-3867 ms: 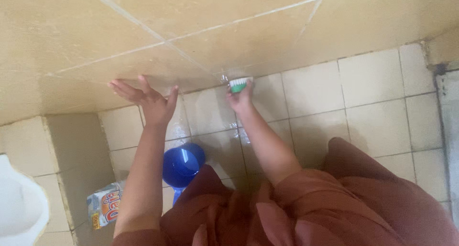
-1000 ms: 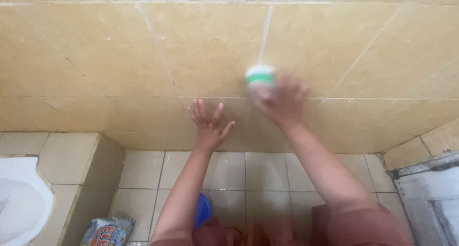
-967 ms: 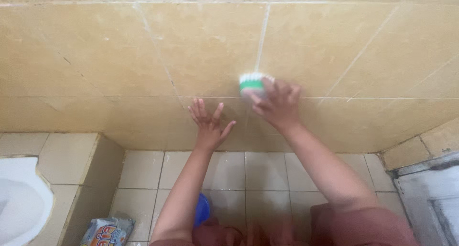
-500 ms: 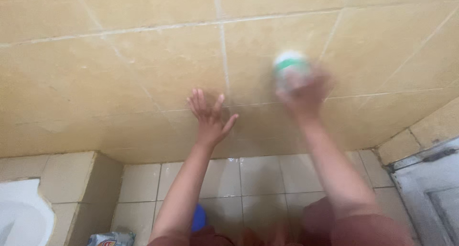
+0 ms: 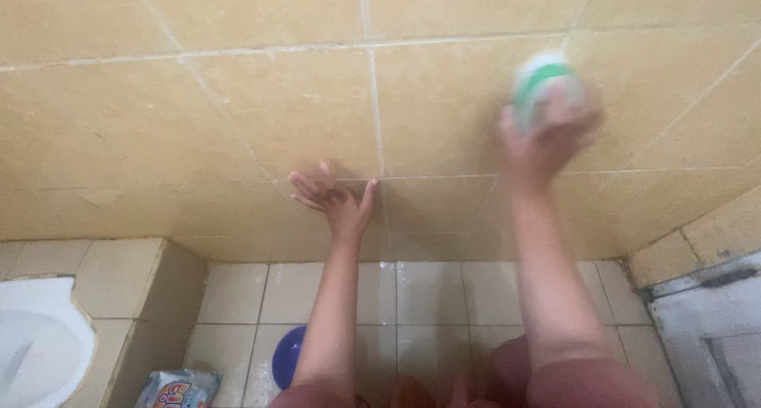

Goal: The person scrubs the grout lines and surface of beige wall tiles in a bathroom using a green and white scrubbing brush. They work methodically along the lower section of the wall near the floor, occasionally dipping the brush into a blue plastic scoop on the floor.

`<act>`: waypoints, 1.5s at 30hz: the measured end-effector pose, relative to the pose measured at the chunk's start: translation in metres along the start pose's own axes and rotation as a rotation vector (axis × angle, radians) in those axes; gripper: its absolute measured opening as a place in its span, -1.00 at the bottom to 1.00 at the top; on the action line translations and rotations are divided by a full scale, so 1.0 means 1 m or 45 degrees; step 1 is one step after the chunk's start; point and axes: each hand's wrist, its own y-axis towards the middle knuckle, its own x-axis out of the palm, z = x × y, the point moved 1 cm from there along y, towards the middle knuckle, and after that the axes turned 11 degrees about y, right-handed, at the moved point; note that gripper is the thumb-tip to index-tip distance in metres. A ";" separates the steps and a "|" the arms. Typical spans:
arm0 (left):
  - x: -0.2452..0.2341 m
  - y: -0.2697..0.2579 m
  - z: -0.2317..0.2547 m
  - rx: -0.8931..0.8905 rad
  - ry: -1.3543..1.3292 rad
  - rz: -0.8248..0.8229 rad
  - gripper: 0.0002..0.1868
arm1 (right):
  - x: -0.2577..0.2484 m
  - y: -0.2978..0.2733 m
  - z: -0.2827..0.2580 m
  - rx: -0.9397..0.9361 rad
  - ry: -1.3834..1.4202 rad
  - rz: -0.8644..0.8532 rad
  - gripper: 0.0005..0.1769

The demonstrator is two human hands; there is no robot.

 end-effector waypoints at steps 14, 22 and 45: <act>0.035 -0.004 -0.005 -0.103 -0.012 -0.003 0.54 | -0.002 0.064 -0.088 -0.265 -0.203 -0.194 -0.08; 0.035 -0.005 -0.002 -0.162 0.024 0.092 0.59 | 0.019 0.057 -0.158 -0.600 0.042 -0.245 -0.03; 0.044 -0.010 -0.027 -0.270 0.119 -0.086 0.66 | -0.041 0.020 0.037 -0.050 -0.079 -0.110 0.02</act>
